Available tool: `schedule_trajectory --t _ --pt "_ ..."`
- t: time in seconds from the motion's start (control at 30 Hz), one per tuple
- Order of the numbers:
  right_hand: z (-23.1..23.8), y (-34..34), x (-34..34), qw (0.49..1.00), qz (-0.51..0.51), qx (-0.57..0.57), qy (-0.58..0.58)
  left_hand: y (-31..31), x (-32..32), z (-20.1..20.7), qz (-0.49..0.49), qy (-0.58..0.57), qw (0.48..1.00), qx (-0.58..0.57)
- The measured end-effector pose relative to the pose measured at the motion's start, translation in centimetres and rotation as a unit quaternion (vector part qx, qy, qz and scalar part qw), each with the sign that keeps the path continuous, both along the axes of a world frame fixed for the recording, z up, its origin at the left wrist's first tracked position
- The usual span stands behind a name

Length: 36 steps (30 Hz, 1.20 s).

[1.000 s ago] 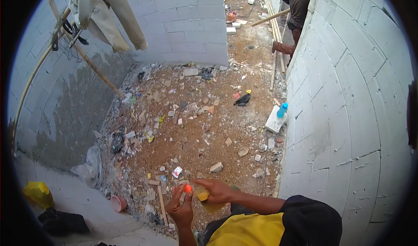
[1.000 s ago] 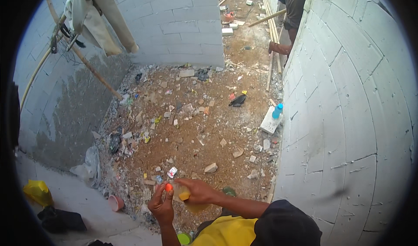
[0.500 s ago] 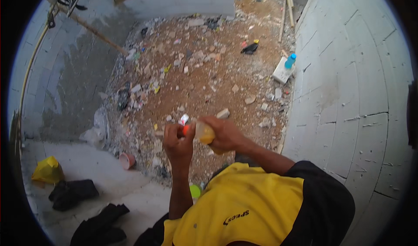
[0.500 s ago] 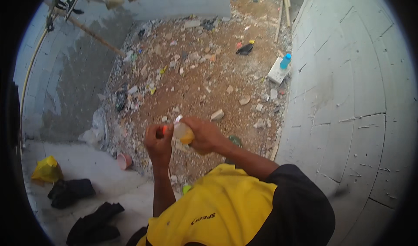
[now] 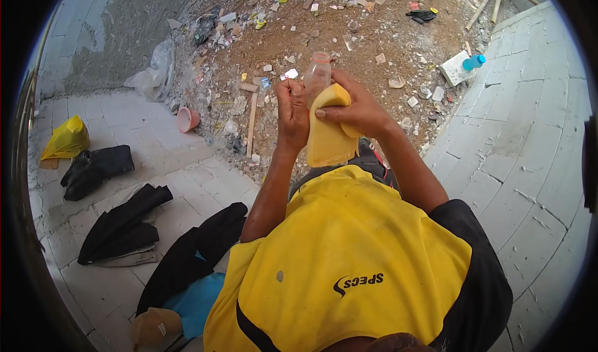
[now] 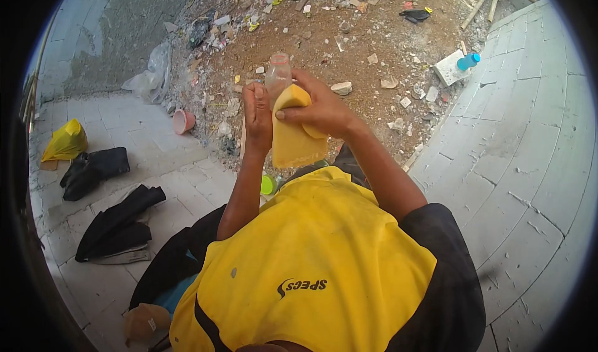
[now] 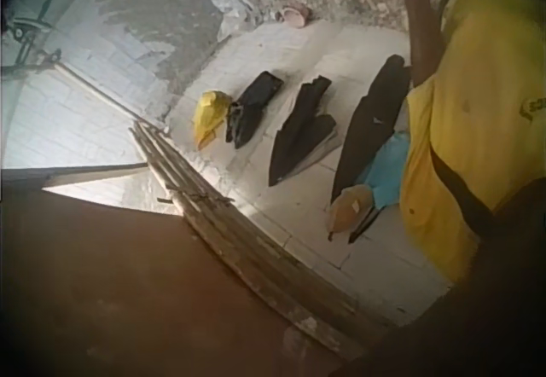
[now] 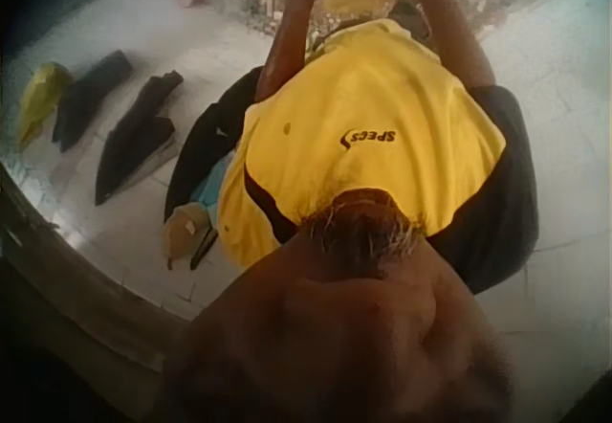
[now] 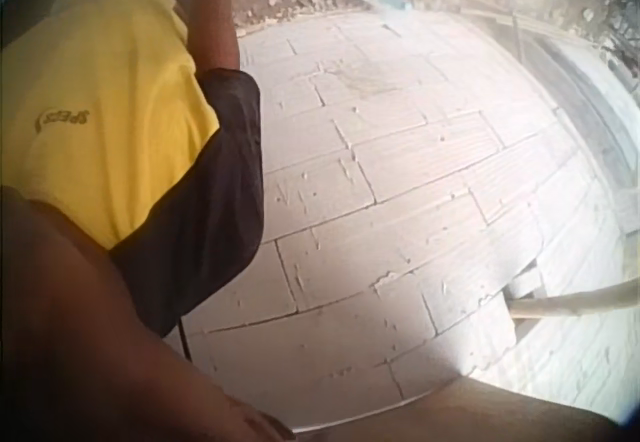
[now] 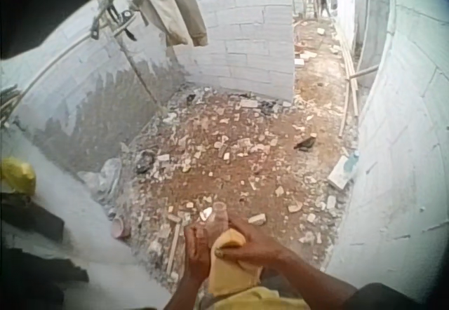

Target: The person applies a liquid from a bottle onto a sponge and uses it to wipe dirt off their green rubber boots while wearing them at a construction site.

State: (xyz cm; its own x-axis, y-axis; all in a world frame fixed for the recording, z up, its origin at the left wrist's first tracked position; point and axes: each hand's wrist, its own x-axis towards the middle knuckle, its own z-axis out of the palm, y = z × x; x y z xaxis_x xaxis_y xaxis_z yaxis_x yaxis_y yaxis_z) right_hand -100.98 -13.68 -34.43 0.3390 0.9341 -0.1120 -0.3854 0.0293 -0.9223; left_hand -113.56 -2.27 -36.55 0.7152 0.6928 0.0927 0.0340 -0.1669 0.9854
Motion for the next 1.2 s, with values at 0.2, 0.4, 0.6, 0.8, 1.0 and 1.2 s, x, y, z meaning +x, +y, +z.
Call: schedule_trajectory --t 0.2,0.4,0.6,0.8,1.0,1.2 --pt "1.2 -2.1 2.8 0.986 0.047 -0.064 0.145 1.7 0.1 -2.1 0.106 -0.067 0.990 -0.064" --pt "-2.5 -4.8 7.5 0.926 0.020 0.018 0.376 2.3 -1.7 1.1 0.017 -0.056 0.998 0.003" --pt "-5.9 -4.8 7.1 0.895 -0.016 0.084 0.438 1.3 0.2 1.6 -0.044 0.012 0.982 0.186" --pt "-6.2 -4.5 6.5 0.874 -0.031 0.098 0.474 0.2 2.0 2.9 -0.066 0.122 0.934 0.328" --pt "-5.7 -4.8 7.0 0.876 -0.023 0.107 0.469 -0.7 3.1 3.0 -0.074 0.095 0.881 0.457" --pt "-5.5 -5.3 6.9 0.869 -0.027 0.117 0.479 -1.8 3.9 3.6 -0.062 0.096 0.868 0.483"
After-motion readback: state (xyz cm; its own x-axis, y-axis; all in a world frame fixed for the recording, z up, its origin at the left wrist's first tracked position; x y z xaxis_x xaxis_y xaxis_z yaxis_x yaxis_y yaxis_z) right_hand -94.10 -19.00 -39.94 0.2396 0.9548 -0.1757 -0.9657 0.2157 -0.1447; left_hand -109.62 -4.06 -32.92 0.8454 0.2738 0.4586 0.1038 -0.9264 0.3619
